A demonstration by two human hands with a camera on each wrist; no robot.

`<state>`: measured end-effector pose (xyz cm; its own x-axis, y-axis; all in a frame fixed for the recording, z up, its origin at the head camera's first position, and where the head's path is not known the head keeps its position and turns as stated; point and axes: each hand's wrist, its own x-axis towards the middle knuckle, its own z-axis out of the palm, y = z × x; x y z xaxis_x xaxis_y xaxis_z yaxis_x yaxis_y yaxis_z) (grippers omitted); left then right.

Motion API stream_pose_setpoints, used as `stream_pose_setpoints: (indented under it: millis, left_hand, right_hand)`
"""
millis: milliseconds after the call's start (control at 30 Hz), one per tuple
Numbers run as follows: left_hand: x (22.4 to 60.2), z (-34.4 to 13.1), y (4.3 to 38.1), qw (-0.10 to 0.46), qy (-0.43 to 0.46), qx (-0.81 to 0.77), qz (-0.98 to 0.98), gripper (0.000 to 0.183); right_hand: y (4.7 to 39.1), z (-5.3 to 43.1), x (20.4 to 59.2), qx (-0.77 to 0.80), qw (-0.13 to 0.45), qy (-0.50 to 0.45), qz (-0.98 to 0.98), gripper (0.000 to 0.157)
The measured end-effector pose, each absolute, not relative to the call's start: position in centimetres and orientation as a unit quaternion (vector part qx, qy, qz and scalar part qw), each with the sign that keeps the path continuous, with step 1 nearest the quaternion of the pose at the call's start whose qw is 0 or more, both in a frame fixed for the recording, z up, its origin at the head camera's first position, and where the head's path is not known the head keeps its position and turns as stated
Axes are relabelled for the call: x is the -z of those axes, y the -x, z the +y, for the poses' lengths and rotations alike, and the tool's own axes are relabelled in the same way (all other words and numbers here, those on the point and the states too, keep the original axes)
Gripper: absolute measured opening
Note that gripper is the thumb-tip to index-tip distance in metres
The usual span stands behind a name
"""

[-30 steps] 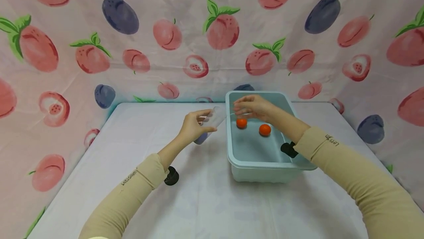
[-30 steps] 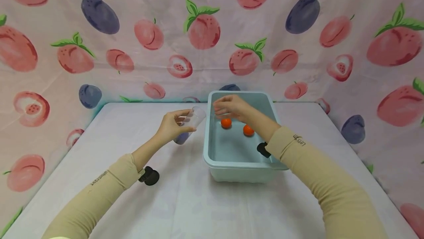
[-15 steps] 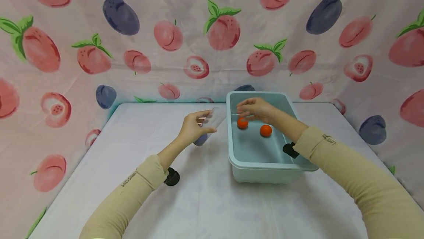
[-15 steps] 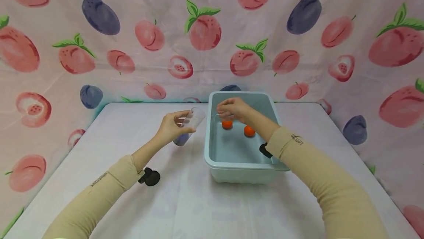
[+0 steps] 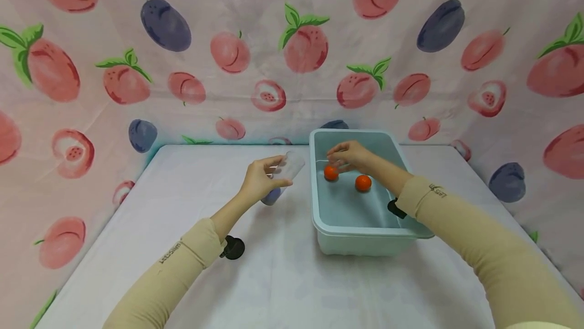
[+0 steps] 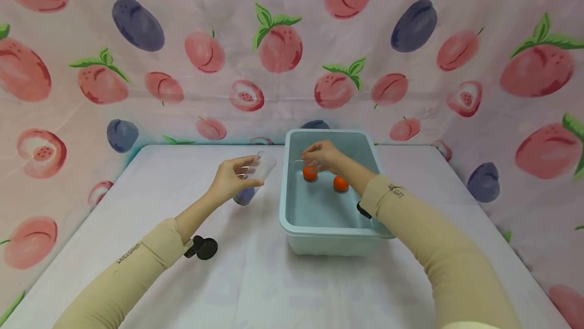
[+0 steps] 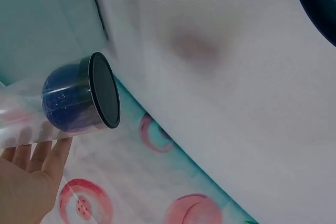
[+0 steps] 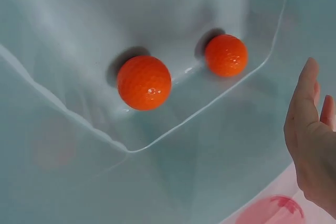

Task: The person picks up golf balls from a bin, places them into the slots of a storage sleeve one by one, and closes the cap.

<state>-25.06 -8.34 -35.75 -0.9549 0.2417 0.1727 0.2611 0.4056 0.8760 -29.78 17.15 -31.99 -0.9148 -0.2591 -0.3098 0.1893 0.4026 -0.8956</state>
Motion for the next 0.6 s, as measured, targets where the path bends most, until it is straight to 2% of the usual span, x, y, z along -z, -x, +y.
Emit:
stream_pose_setpoints:
  millis: [333,600]
  left_hand:
    - [36.0,-8.8,24.9,0.007,0.146,0.525,-0.838,0.064]
    - [35.9,-9.6,24.6,0.008,0.14,0.522,-0.841,0.064]
  right_hand:
    - [30.3,17.4,33.0,0.514,0.198,0.025,0.834,0.041]
    - [30.9,17.8,33.9,0.429,0.165,0.06,0.886,0.036]
